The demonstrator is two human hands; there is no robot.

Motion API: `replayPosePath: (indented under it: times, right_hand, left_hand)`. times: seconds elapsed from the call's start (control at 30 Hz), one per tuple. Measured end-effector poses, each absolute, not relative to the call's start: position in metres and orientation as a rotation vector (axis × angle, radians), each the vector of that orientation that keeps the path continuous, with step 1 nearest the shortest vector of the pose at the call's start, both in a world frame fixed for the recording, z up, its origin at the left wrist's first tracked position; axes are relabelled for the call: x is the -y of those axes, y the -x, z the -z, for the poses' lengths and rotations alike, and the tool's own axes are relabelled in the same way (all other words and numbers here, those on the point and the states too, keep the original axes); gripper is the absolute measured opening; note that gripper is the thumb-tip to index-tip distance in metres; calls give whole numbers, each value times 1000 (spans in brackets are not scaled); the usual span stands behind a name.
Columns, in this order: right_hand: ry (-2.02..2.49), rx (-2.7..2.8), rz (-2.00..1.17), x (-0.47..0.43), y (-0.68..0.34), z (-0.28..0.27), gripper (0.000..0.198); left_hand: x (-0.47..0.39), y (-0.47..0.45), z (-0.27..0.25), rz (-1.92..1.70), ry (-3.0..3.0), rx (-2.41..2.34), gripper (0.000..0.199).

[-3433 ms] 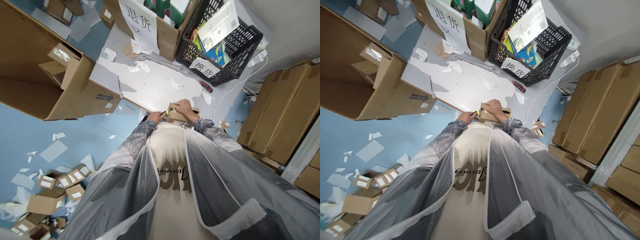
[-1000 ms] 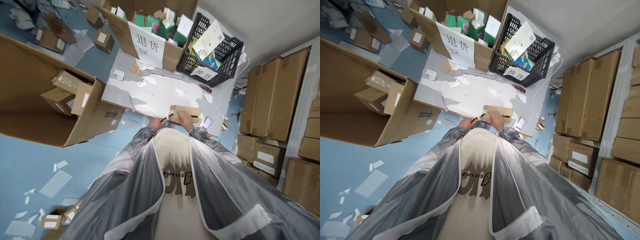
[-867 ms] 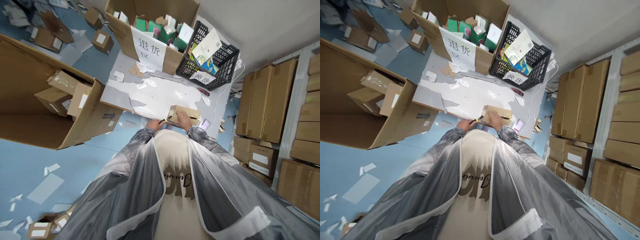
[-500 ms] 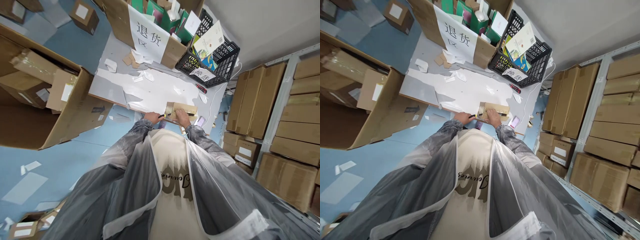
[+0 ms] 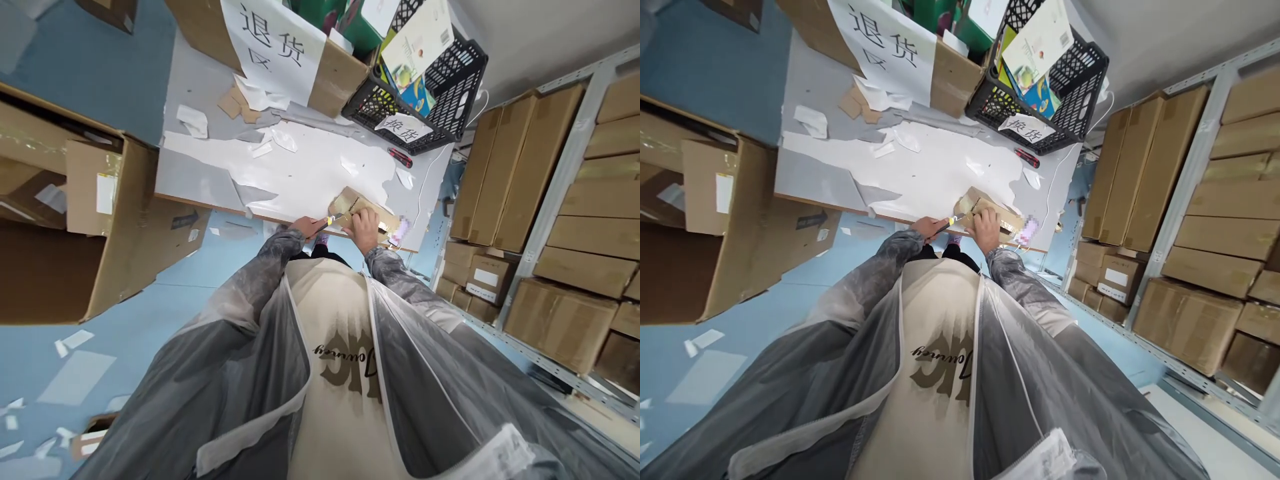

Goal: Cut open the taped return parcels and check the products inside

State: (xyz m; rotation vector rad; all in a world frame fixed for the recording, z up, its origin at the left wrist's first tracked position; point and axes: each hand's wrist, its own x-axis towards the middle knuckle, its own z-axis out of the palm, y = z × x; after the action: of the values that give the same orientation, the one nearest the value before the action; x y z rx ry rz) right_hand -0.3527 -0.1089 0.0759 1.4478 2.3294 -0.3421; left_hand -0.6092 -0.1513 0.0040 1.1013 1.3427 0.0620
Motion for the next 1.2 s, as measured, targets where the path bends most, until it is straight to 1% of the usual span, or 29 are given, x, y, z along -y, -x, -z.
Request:
replayPosePath:
  times: [0.07, 0.13, 0.2, 0.3, 0.4, 0.5, 0.7, 0.87, 1.07, 1.2]
  right_hand:
    - [-1486, -2409, 412, 108, 350, -74, 57]
    - [-1501, -2462, 513, 104, 348, -71, 61]
    - [-1502, -2454, 577, 98, 346, -68, 59]
    - [-1503, -2416, 588, 92, 348, -65, 54]
    - [-1511, -2408, 585, 91, 351, -66, 51]
    - [-1511, -2398, 599, 92, 353, -70, 52]
    - [-1487, -2379, 653, 87, 353, -67, 66]
    - [-1467, -2410, 692, 82, 348, -60, 76]
    - [-1478, -2394, 706, 80, 348, -57, 80]
    - [-1475, -2408, 710, 72, 348, -53, 74]
  left_hand:
    - [148, 615, -8, -69, -1337, -1488, 95]
    - [144, 622, -12, -54, -1526, -1561, 87]
    - [139, 629, -15, -14, -1608, -1574, 82]
    - [133, 638, -15, 28, -1595, -1631, 79]
    - [125, 640, -12, 25, -1557, -1667, 78]
    - [115, 633, -12, 27, -1568, -1600, 79]
    - [101, 616, -19, 86, -1610, -1538, 74]
    - [101, 606, -15, 124, -1537, -1589, 78]
    - [109, 610, -17, 123, -1528, -1543, 82]
    - [103, 622, -22, 173, -1650, -1503, 84]
